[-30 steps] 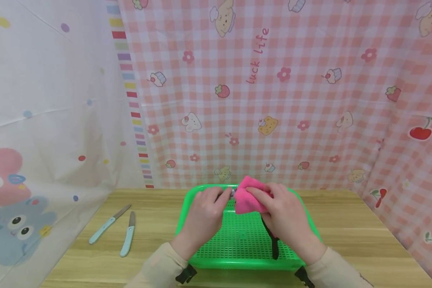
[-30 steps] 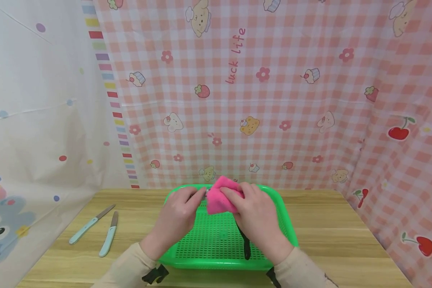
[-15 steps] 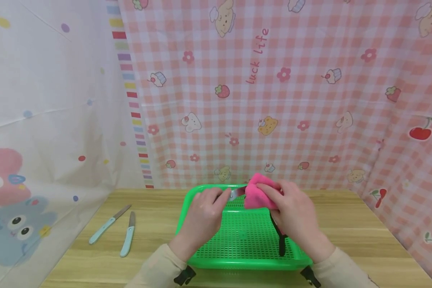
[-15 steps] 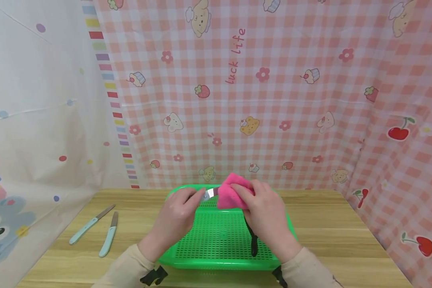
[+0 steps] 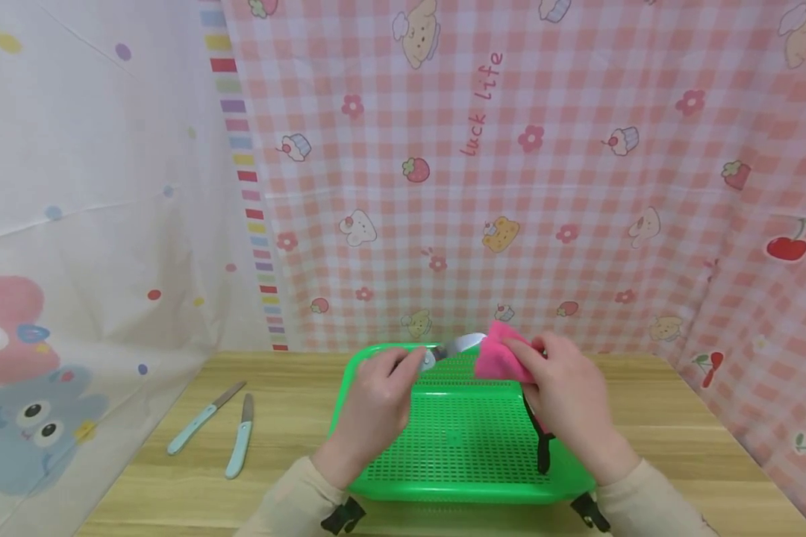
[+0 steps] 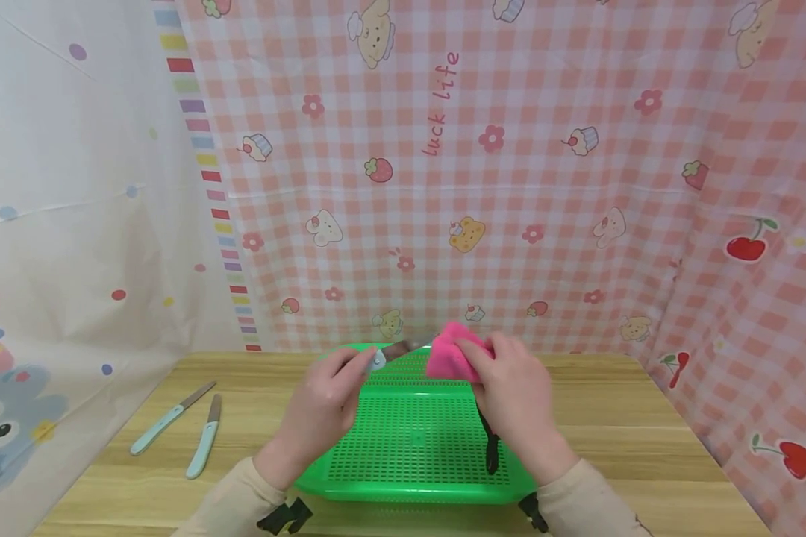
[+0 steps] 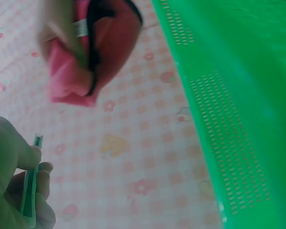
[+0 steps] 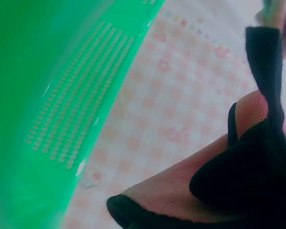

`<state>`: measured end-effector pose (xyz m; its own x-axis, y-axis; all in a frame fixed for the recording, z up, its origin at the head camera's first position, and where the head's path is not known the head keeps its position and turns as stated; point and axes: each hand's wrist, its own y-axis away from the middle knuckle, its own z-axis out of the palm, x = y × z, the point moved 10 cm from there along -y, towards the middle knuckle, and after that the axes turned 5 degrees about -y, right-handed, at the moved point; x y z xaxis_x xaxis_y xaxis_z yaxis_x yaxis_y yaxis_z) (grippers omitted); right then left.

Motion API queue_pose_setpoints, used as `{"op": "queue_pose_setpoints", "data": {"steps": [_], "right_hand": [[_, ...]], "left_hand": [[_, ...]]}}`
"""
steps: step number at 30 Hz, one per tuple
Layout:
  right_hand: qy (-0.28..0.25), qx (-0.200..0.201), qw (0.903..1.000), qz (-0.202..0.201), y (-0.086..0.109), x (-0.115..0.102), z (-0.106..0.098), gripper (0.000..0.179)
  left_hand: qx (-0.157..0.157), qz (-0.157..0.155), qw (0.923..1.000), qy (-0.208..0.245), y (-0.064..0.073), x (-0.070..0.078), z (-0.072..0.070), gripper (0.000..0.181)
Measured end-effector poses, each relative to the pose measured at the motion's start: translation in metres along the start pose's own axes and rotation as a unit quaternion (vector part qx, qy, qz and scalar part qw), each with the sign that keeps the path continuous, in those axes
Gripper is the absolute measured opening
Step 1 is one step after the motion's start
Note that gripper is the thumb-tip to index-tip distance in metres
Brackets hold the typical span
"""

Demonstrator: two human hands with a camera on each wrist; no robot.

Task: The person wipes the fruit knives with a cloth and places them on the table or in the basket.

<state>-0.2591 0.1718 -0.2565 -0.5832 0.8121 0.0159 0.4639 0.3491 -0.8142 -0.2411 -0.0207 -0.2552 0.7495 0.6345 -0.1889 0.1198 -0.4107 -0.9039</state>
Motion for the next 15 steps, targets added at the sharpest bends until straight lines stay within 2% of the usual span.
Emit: {"op": "queue_pose_setpoints", "data": {"steps": [3, 9, 15], "right_hand": [[0.006, -0.007, 0.9997, 0.020, 0.005, 0.011, -0.001, 0.048], [0.009, -0.014, 0.9991, 0.038, 0.014, 0.023, -0.008, 0.048], [0.004, 0.006, 0.9987, 0.050, 0.020, 0.034, -0.023, 0.058]], "left_hand": [[0.020, -0.008, 0.9998, 0.003, -0.003, -0.003, -0.006, 0.027], [-0.003, -0.027, 0.9996, 0.001, -0.002, -0.009, -0.005, 0.027], [-0.009, -0.022, 0.9997, -0.004, -0.001, -0.011, -0.003, 0.034]]}}
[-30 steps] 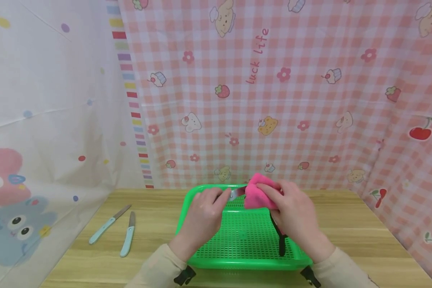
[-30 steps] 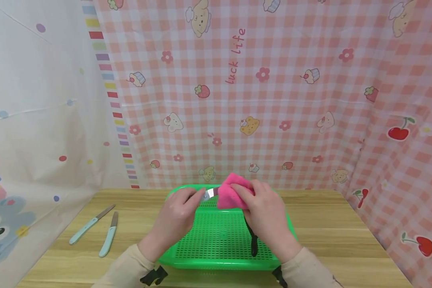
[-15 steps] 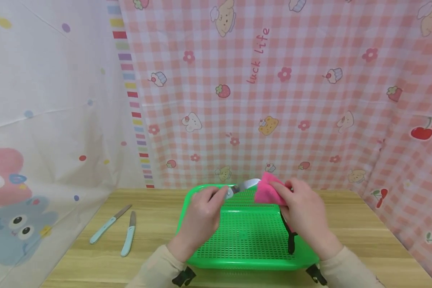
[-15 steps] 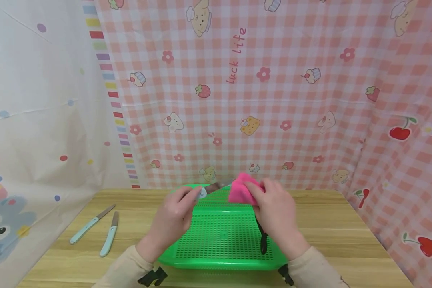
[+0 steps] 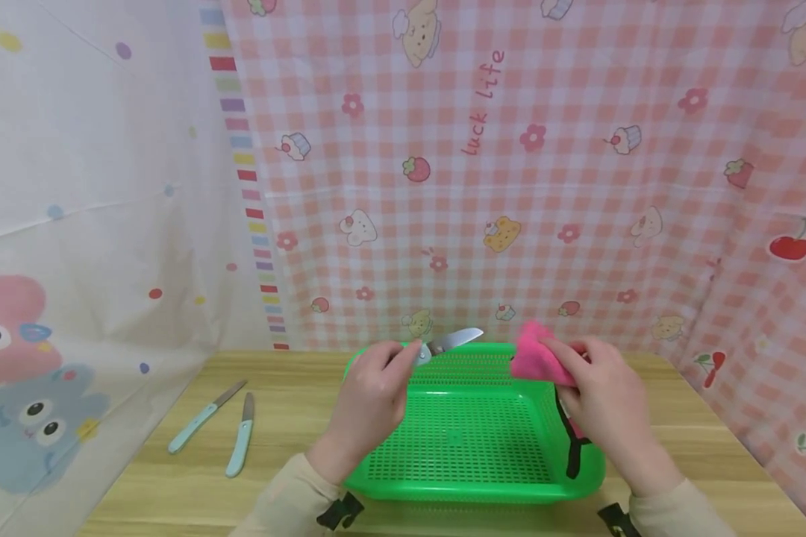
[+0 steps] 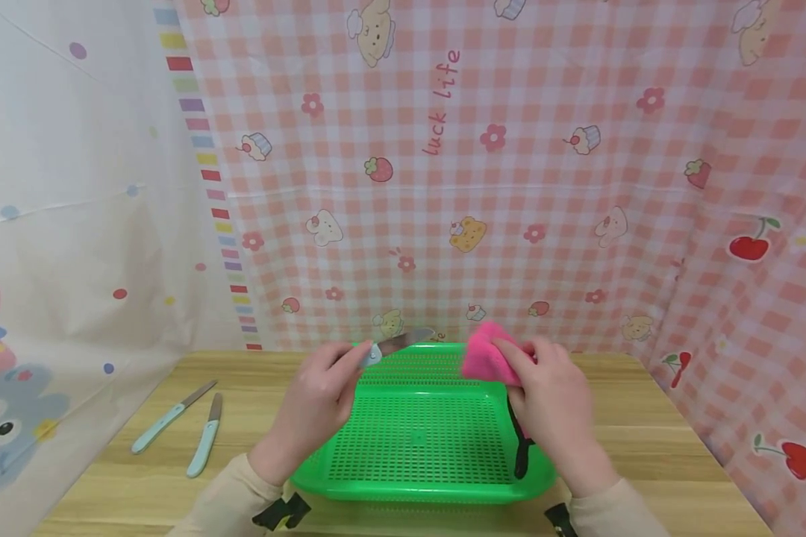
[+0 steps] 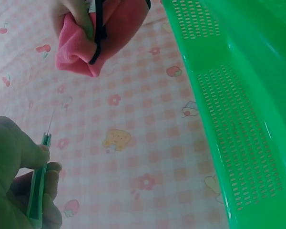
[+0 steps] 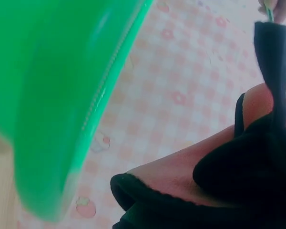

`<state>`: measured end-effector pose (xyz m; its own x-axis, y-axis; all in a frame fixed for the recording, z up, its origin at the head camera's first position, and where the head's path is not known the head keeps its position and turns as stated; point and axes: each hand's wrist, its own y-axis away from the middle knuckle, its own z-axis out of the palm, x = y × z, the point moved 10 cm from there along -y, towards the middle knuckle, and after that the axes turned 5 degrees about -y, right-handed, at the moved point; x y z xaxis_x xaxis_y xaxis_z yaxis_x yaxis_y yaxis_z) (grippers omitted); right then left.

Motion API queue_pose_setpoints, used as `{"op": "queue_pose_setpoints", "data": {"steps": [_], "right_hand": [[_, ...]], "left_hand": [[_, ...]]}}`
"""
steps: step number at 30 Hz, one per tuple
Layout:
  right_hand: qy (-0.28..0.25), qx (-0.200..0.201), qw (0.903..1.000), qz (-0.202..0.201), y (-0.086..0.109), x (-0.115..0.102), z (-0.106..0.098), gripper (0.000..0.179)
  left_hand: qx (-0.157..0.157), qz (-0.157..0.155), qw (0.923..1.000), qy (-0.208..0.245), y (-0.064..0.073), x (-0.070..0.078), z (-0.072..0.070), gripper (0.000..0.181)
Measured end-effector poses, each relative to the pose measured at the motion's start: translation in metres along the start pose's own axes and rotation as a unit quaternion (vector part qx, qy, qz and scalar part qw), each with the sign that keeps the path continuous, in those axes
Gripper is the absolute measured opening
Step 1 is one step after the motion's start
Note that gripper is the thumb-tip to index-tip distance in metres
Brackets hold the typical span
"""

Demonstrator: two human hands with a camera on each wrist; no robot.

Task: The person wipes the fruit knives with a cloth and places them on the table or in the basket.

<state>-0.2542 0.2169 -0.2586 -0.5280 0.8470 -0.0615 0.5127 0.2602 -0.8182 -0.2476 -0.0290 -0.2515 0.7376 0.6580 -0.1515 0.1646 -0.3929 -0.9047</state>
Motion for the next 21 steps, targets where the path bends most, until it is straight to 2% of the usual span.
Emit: {"op": "queue_pose_setpoints", "data": {"steps": [4, 11, 16, 21], "right_hand": [[-0.011, 0.017, 0.9996, 0.020, 0.006, 0.013, -0.011, 0.057], [-0.004, 0.054, 0.9960, 0.072, 0.026, 0.041, -0.029, 0.051], [0.009, 0.060, 0.9915, 0.115, 0.040, 0.060, -0.037, 0.051], [0.023, 0.053, 0.9893, 0.134, 0.051, 0.073, -0.038, 0.049]], "left_hand": [[-0.012, -0.002, 0.9999, 0.010, -0.002, -0.001, 0.004, 0.036], [-0.052, -0.004, 0.9978, 0.041, -0.009, -0.005, 0.015, 0.031], [-0.097, -0.010, 0.9936, 0.057, -0.014, -0.008, 0.027, 0.032], [-0.147, -0.021, 0.9855, 0.082, -0.017, -0.014, 0.041, 0.031]]}}
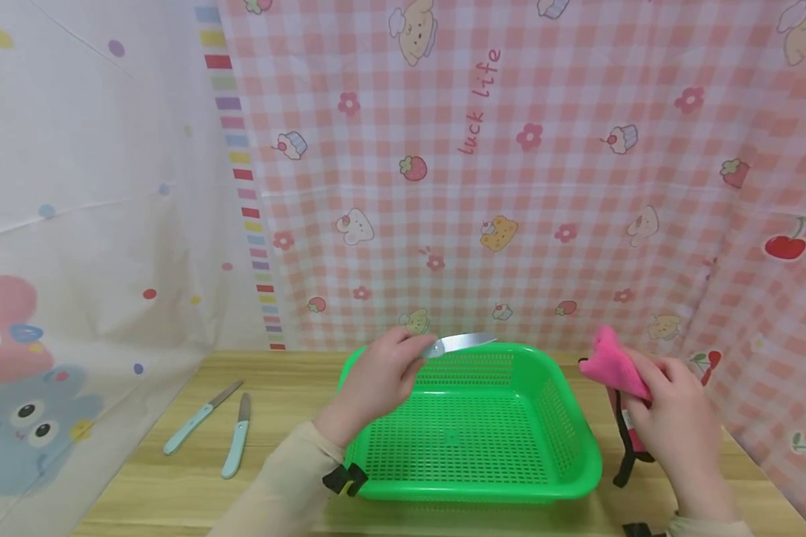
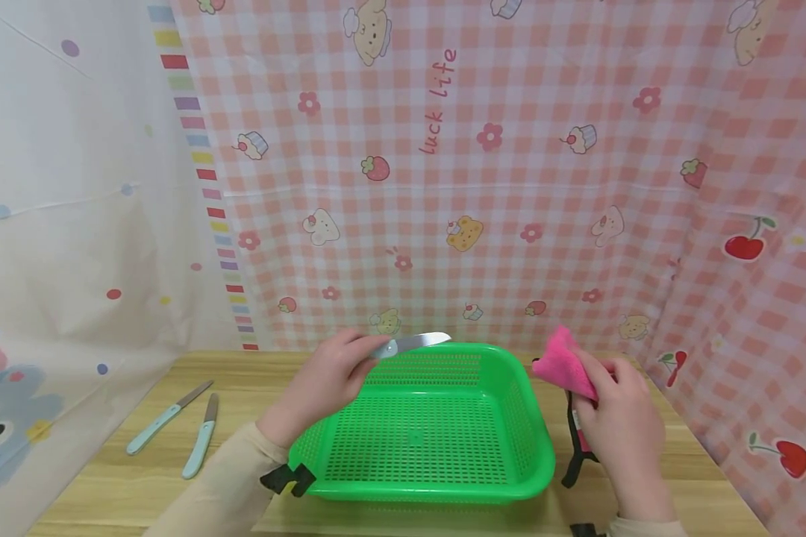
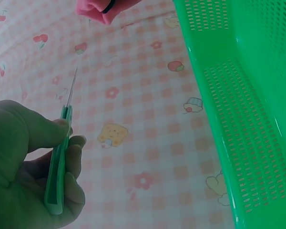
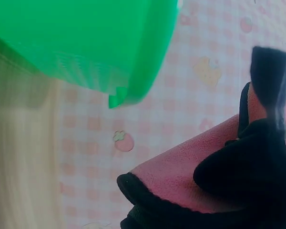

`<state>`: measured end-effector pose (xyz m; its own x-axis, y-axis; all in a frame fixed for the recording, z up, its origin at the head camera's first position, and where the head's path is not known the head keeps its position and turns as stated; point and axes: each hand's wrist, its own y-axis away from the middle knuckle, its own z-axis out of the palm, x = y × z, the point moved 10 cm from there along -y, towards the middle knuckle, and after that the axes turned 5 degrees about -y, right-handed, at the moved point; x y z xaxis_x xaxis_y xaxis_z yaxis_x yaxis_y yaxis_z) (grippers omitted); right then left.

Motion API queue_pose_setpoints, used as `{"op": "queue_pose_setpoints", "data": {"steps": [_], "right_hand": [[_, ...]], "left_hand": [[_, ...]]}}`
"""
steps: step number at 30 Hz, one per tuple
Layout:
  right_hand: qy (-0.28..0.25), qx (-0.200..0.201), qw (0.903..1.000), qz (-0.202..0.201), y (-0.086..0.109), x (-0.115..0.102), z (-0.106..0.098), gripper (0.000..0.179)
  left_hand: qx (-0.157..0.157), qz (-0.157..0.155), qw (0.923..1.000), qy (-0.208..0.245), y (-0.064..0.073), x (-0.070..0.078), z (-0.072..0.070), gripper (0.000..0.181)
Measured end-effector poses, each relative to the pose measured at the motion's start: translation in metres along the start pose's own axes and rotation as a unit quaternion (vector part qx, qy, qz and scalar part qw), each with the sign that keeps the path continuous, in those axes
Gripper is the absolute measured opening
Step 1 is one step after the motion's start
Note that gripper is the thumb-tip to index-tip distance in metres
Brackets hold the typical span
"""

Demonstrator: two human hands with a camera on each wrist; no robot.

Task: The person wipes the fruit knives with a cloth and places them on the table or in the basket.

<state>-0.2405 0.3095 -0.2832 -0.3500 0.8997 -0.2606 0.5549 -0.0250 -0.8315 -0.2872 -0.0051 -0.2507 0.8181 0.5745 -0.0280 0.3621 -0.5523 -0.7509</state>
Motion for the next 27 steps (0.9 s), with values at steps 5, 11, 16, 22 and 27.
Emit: {"op": "queue_pose_setpoints", "data": {"steps": [5, 11, 16, 22, 27], "right_hand": [[-0.008, -0.003, 0.9996, 0.028, 0.007, 0.014, 0.003, 0.048], [-0.009, -0.023, 0.9978, 0.062, 0.016, 0.025, 0.008, 0.047], [-0.007, -0.036, 0.9960, 0.081, 0.021, 0.033, 0.009, 0.048], [-0.004, -0.039, 0.9953, 0.088, 0.024, 0.038, 0.009, 0.047], [0.003, -0.057, 0.9932, 0.102, 0.026, 0.043, 0.012, 0.047]], "left_hand": [[-0.044, -0.006, 0.9989, 0.018, -0.007, -0.005, 0.011, 0.029], [-0.104, 0.000, 0.9932, 0.052, -0.012, -0.013, 0.033, 0.027], [-0.145, -0.011, 0.9873, 0.064, -0.012, -0.025, 0.057, 0.026], [-0.194, -0.051, 0.9774, 0.066, -0.006, -0.042, 0.089, 0.026], [-0.235, -0.078, 0.9666, 0.065, 0.004, -0.053, 0.115, 0.026]]}}
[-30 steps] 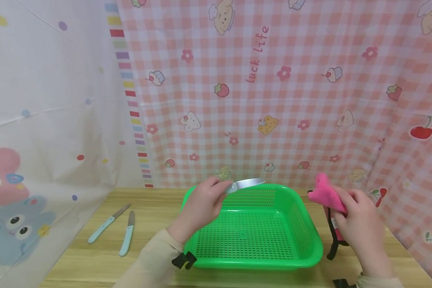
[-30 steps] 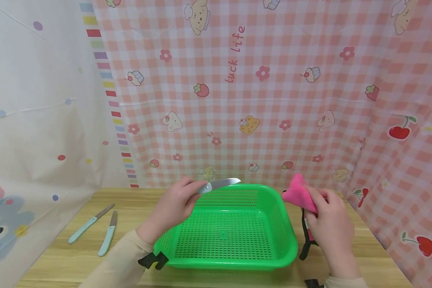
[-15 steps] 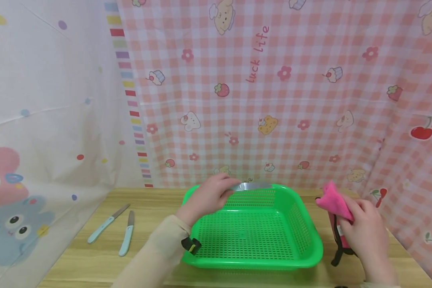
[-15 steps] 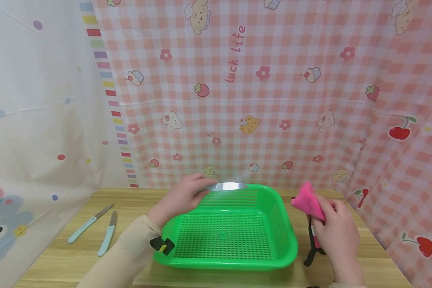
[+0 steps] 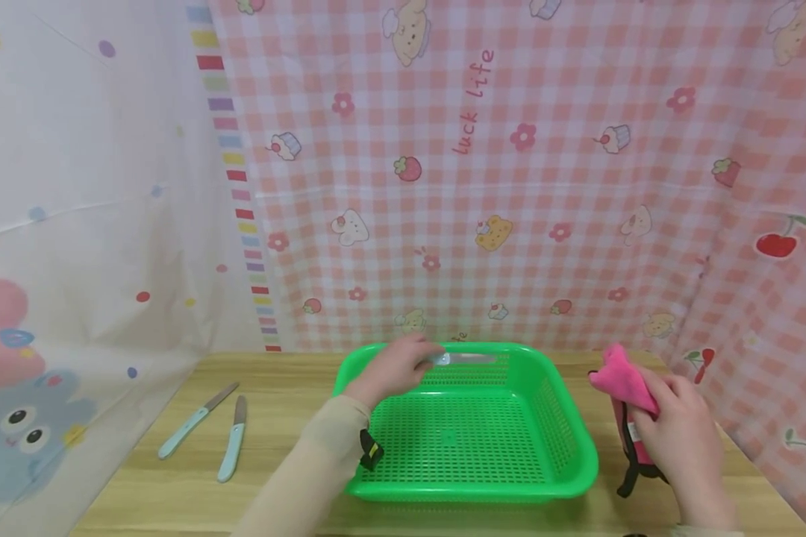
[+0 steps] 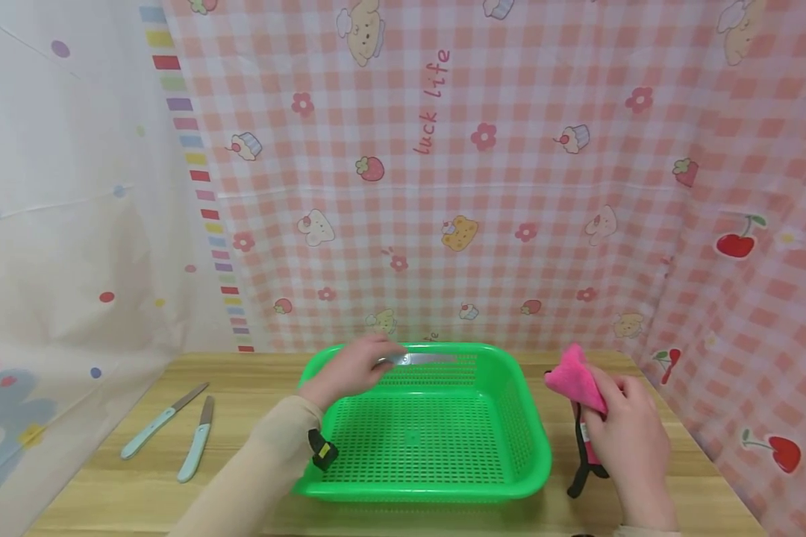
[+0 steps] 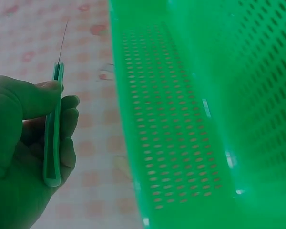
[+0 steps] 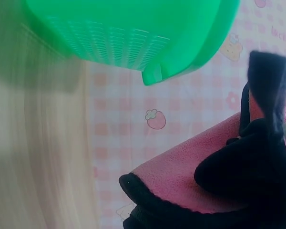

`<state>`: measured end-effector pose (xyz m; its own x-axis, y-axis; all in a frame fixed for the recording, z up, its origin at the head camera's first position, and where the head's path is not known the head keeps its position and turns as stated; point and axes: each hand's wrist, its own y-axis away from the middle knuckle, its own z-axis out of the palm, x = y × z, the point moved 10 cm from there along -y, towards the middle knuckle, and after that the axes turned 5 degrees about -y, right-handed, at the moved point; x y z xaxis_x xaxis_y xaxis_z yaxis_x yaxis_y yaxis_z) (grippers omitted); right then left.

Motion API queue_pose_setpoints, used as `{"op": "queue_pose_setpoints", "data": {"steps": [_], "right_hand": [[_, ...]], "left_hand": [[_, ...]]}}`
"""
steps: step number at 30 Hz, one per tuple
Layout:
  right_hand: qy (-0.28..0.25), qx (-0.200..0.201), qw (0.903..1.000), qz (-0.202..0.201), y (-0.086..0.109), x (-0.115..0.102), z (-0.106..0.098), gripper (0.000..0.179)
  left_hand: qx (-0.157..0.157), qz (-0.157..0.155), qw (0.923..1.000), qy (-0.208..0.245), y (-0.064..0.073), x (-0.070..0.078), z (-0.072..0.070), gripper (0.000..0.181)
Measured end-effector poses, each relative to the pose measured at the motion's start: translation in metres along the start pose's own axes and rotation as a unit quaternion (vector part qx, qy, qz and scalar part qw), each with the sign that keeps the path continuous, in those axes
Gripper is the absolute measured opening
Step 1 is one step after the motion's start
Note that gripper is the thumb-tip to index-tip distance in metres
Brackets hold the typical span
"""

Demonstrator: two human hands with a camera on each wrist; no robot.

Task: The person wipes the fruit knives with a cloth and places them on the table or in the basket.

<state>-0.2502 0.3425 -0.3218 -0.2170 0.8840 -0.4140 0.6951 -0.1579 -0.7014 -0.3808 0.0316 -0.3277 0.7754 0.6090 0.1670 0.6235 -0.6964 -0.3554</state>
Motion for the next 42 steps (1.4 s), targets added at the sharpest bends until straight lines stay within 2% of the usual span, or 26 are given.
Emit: {"op": "queue_pose_setpoints", "data": {"steps": [8, 15, 23, 30, 35, 42], "right_hand": [[0.001, 0.000, 1.0000, 0.001, 0.000, 0.003, -0.001, 0.047], [0.003, -0.001, 1.0000, 0.004, 0.000, 0.006, -0.002, 0.047], [0.005, -0.013, 0.9998, 0.015, 0.001, 0.009, 0.001, 0.048], [0.009, -0.031, 0.9993, 0.019, 0.003, 0.011, 0.005, 0.047], [0.003, -0.025, 0.9997, 0.006, 0.003, 0.009, 0.006, 0.046], [0.001, -0.019, 0.9998, 0.004, 0.002, 0.007, 0.006, 0.047]], "left_hand": [[-0.047, -0.042, 0.9980, -0.003, -0.005, -0.022, 0.032, 0.026], [-0.083, -0.062, 0.9946, -0.008, -0.005, -0.030, 0.052, 0.023], [-0.100, -0.083, 0.9914, -0.015, 0.000, -0.037, 0.064, 0.019], [-0.137, -0.106, 0.9840, -0.043, 0.006, -0.047, 0.080, 0.013], [-0.150, -0.115, 0.9802, -0.059, 0.008, -0.050, 0.085, 0.007], [-0.173, -0.125, 0.9739, -0.078, 0.011, -0.052, 0.090, 0.009]]}}
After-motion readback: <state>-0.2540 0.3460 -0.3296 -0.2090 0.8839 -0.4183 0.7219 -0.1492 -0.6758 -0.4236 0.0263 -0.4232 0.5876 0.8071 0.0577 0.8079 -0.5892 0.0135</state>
